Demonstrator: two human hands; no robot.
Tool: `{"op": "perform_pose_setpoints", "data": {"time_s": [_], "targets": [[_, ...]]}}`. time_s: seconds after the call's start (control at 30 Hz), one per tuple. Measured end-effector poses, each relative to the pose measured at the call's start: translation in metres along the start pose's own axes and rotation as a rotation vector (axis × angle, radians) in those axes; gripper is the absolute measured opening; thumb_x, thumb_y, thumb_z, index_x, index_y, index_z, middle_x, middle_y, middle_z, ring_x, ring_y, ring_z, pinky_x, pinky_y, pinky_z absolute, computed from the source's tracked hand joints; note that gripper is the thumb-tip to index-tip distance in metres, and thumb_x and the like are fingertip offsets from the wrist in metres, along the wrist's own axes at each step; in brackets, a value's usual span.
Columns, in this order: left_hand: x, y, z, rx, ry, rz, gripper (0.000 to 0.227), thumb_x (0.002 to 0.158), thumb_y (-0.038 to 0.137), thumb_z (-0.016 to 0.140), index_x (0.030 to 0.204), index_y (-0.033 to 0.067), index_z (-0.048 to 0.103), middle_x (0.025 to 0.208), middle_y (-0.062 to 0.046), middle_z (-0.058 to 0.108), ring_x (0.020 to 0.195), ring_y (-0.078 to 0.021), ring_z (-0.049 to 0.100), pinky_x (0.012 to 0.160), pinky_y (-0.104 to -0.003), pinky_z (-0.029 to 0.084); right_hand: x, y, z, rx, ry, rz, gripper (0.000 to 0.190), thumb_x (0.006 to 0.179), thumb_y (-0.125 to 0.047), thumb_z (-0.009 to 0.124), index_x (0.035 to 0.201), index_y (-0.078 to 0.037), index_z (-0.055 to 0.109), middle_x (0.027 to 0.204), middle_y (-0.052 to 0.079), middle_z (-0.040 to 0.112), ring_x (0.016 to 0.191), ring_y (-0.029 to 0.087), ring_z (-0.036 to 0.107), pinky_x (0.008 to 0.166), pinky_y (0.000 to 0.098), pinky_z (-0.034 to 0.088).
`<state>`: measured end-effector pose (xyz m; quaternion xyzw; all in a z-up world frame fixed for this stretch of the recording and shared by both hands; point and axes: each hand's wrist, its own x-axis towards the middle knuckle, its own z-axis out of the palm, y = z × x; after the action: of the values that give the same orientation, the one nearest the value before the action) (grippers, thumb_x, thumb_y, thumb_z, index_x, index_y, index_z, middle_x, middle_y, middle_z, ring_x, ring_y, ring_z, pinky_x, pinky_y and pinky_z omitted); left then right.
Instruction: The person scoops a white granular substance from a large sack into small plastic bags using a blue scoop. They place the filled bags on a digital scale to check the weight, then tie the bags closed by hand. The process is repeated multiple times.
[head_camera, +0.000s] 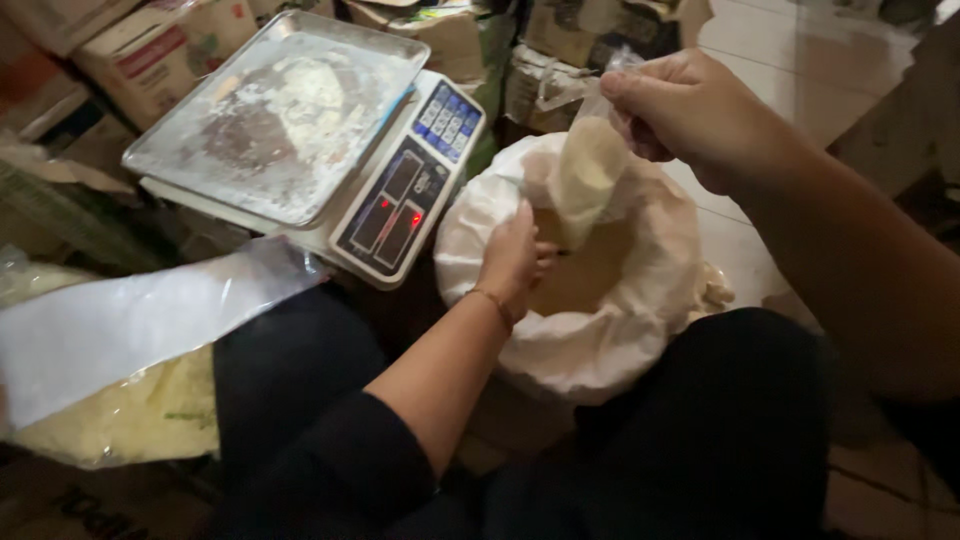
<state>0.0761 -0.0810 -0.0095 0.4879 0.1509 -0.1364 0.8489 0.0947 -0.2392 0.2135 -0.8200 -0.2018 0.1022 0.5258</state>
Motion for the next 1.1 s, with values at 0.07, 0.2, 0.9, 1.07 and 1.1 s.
{"op": "perform_pose_setpoints", "data": {"time_s": [0.07, 0.2, 0.9, 1.07, 1.1], "targets": [[-0.022, 0.009, -0.004, -0.070, -0.072, 0.010, 0.077, 0.088, 0.064, 0.052, 0.143, 0.0109, 0.043, 0.120, -0.011, 0.056, 0.102, -0.0319, 0.055, 0.083, -0.050, 0.048, 0.011, -0.011, 0.015, -0.042, -0.009, 0.021, 0.035, 0.105, -0.030, 0.059, 0.080, -0.007, 0.064, 0.065, 0.000, 0.055, 0.054, 0.009, 0.046, 0.050, 0.0256, 0.038], [-0.056, 0.046, -0.011, 0.605, -0.059, 0.775, 0.104, 0.081, 0.059, 0.075, 0.154, -0.0012, 0.030, 0.151, -0.021, 0.038, 0.138, -0.0367, 0.043, 0.112, -0.048, 0.040, 0.034, -0.034, 0.037, -0.130, -0.034, 0.003, 0.038, 0.104, -0.033, 0.058, 0.075, -0.008, 0.061, 0.062, 0.000, 0.056, 0.053, 0.010, 0.049, 0.049, 0.0256, 0.039], [-0.011, 0.259, -0.250, 1.680, 0.219, 0.898, 0.086, 0.067, 0.036, 0.096, 0.129, -0.0011, 0.049, 0.129, -0.025, 0.058, 0.123, -0.0438, 0.054, 0.102, -0.047, 0.045, 0.237, 0.003, 0.195, 0.078, -0.316, -0.024, 0.042, 0.107, -0.035, 0.051, 0.086, -0.006, 0.073, 0.064, 0.001, 0.062, 0.054, 0.010, 0.060, 0.048, 0.0256, 0.042], [0.008, 0.265, -0.261, 1.756, 0.119, 0.768, 0.080, 0.071, 0.038, 0.093, 0.130, 0.0014, 0.053, 0.131, -0.023, 0.059, 0.126, -0.0410, 0.054, 0.105, -0.045, 0.045, 0.246, 0.033, 0.200, 0.156, -0.260, 0.123, 0.039, 0.105, -0.034, 0.052, 0.088, -0.003, 0.069, 0.071, 0.003, 0.071, 0.057, 0.012, 0.064, 0.050, 0.0277, 0.046], [0.009, 0.267, -0.263, 1.774, 0.101, 0.770, 0.079, 0.072, 0.038, 0.092, 0.131, 0.0017, 0.054, 0.132, -0.023, 0.059, 0.127, -0.0407, 0.054, 0.106, -0.045, 0.044, 0.247, 0.037, 0.202, 0.184, -0.261, 0.171, 0.040, 0.105, -0.035, 0.052, 0.088, -0.003, 0.069, 0.071, 0.003, 0.070, 0.057, 0.012, 0.064, 0.050, 0.0276, 0.046]]}}
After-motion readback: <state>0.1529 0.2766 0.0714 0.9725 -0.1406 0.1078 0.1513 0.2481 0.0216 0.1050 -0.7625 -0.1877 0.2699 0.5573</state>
